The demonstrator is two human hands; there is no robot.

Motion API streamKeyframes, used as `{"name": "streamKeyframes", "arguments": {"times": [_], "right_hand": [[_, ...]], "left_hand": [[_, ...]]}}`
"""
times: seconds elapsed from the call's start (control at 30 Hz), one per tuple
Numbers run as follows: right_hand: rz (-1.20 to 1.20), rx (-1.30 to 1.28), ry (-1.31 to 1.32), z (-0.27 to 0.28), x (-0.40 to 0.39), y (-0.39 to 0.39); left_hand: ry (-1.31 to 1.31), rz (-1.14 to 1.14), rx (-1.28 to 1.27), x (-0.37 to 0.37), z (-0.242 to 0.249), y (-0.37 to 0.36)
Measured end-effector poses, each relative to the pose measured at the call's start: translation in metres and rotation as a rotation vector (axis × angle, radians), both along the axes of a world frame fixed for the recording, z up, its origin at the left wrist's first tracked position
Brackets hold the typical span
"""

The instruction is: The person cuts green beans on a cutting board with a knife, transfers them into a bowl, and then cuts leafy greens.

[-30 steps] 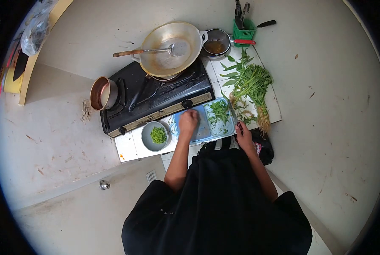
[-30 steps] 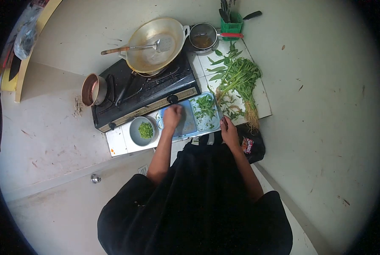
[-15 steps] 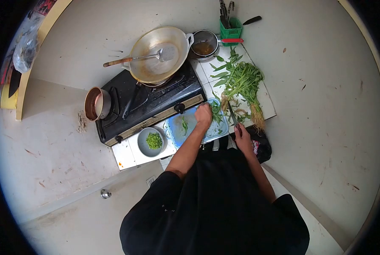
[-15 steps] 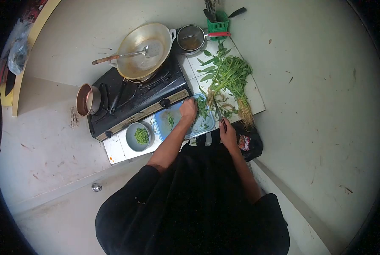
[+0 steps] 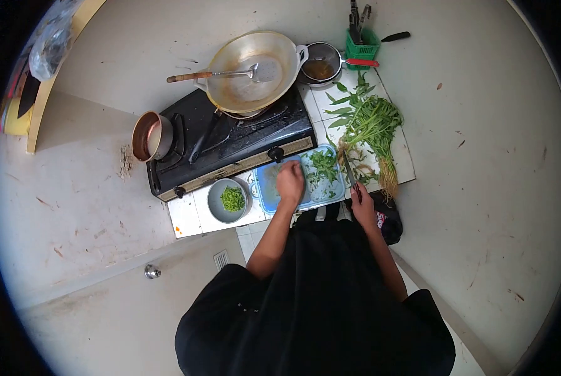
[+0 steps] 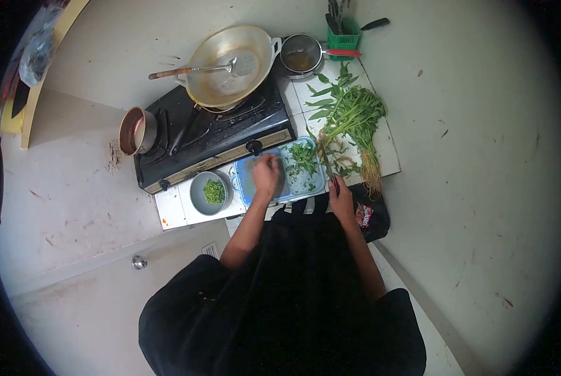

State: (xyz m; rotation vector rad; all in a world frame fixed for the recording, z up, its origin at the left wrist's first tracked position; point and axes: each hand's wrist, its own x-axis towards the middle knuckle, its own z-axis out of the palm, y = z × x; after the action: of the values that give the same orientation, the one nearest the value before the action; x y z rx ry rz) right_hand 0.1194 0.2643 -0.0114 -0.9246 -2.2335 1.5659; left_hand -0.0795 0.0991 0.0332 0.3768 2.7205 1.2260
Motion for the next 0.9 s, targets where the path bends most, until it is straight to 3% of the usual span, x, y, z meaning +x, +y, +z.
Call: {"name": "streamKeyframes", "arguments": {"times": [0.07,0.33,0.43,0.77,0.9], "right_hand": [[0.023,0.001,-0.013,0.001,-0.003,0.001],[0.11,-0.025,-0.027,0.016,-0.022,-0.006],[0.159,-0.009,-0.02,0.018,-0.03,-0.009],[0.158,-0.067,-0.048,0.015,-0.025,-0.005],[0.143,-0.09,-0.087,0.013,-0.02,-0.005]], "left_hand": [[0.186,0.119,-0.078,0.0,-0.015,-0.034],[0.088,0.373,-0.164,-0.008,-0.029,-0.09],[0.039,0.228,-0.193,-0.005,-0.042,-0.087],[0.155,0.081,-0.354,0.013,-0.017,-0.066],[0.107,0.069,-0.363,0.003,-0.031,-0.063]]}}
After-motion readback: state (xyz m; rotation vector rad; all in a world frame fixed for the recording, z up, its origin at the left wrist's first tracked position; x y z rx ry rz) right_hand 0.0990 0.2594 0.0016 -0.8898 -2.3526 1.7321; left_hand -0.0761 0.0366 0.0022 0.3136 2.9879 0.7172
